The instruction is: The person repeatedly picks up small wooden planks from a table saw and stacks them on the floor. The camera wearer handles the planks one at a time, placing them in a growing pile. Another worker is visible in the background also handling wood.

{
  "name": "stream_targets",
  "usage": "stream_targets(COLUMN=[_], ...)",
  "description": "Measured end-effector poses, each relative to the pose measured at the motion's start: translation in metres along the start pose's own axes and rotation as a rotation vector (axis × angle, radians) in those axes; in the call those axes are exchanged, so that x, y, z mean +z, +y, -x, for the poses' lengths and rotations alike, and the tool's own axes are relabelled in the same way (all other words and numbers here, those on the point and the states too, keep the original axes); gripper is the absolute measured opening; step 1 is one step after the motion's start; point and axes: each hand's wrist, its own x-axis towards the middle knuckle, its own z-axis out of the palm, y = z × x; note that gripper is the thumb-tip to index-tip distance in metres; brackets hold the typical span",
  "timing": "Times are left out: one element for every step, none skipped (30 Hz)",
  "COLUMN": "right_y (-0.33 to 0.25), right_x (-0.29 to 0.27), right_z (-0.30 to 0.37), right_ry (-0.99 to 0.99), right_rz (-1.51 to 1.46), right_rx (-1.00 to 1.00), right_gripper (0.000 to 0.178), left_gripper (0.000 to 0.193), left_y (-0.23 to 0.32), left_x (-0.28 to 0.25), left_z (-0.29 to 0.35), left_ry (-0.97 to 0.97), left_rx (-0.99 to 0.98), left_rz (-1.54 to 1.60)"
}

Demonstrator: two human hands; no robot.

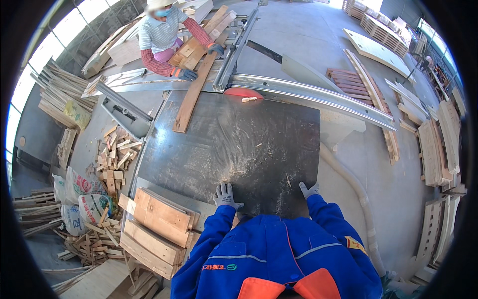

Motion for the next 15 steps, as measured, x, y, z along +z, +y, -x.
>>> stream_targets(right_y=[0.0017, 0.0019, 0.0021, 0.0024, 0.0021, 0.0018, 0.0016, 0.0013, 0.0010, 0.0005, 0.0008, 0.0012, 0.0017, 0.0008, 0.0000], right_x=[0.0011, 0.0020, 0.0025, 0.0027, 0.0026, 0.0025, 0.0020, 0.0012, 0.0007, 0.0008, 0.0015, 0.0018, 0.0018, 0.0015, 0.0012], right_z=[-0.0012, -0.0014, -0.0018, -0.0023, -0.0023, -0.0022, -0.0022, -0.0021, -0.0017, -0.0011, -0.0010, -0.0010, -0.0011, -0.0003, 0.0004], right_ry=[0.006, 0.011, 0.016, 0.015, 0.013, 0.012, 0.005, -0.002, -0.008, -0.001, 0.006, 0.014, 0.014, 0.013, 0.011], right_rz=[-0.002, -0.003, -0.004, -0.007, -0.009, -0.011, -0.015, -0.019, -0.022, -0.016, -0.010, -0.004, -0.003, -0.002, 0.000], right_rx=[-0.002, -0.006, -0.009, -0.009, -0.008, -0.008, -0.007, -0.006, -0.005, -0.006, -0.006, -0.006, -0.006, -0.006, -0.006], right_gripper=[0.127, 0.127, 0.127, 0.127, 0.127, 0.128, 0.127, 0.127, 0.127, 0.127, 0.127, 0.127, 0.127, 0.127, 0.127], left_gripper=[0.119, 0.119, 0.119, 0.119, 0.119, 0.119, 0.119, 0.119, 0.119, 0.119, 0.119, 0.118, 0.118, 0.118, 0.118], left_y=[0.0003, 0.0000, 0.0000, 0.0000, 0.0003, 0.0005, 0.0004, 0.0001, -0.0002, -0.0004, -0.0003, -0.0002, -0.0001, -0.0002, -0.0003], left_x=[-0.0003, -0.0006, -0.0008, -0.0011, -0.0026, -0.0033, -0.0027, -0.0019, -0.0011, -0.0002, 0.0001, 0.0004, 0.0007, 0.0003, -0.0001], left_z=[0.0000, 0.0001, 0.0003, 0.0002, 0.0007, 0.0010, 0.0007, 0.0004, 0.0001, -0.0001, -0.0003, -0.0006, -0.0008, -0.0005, -0.0002], left_ry=[0.000, 0.000, 0.000, -0.001, -0.003, -0.005, -0.006, -0.008, -0.009, -0.008, -0.007, -0.005, -0.008, -0.010, -0.013], left_rx=[0.002, 0.003, 0.003, 0.002, 0.001, -0.001, -0.002, -0.004, -0.005, -0.006, -0.006, -0.006, -0.005, -0.007, -0.008], left_rz=[0.003, 0.006, 0.008, 0.009, 0.009, 0.009, 0.008, 0.007, 0.006, 0.005, 0.005, 0.004, 0.004, 0.005, 0.005])
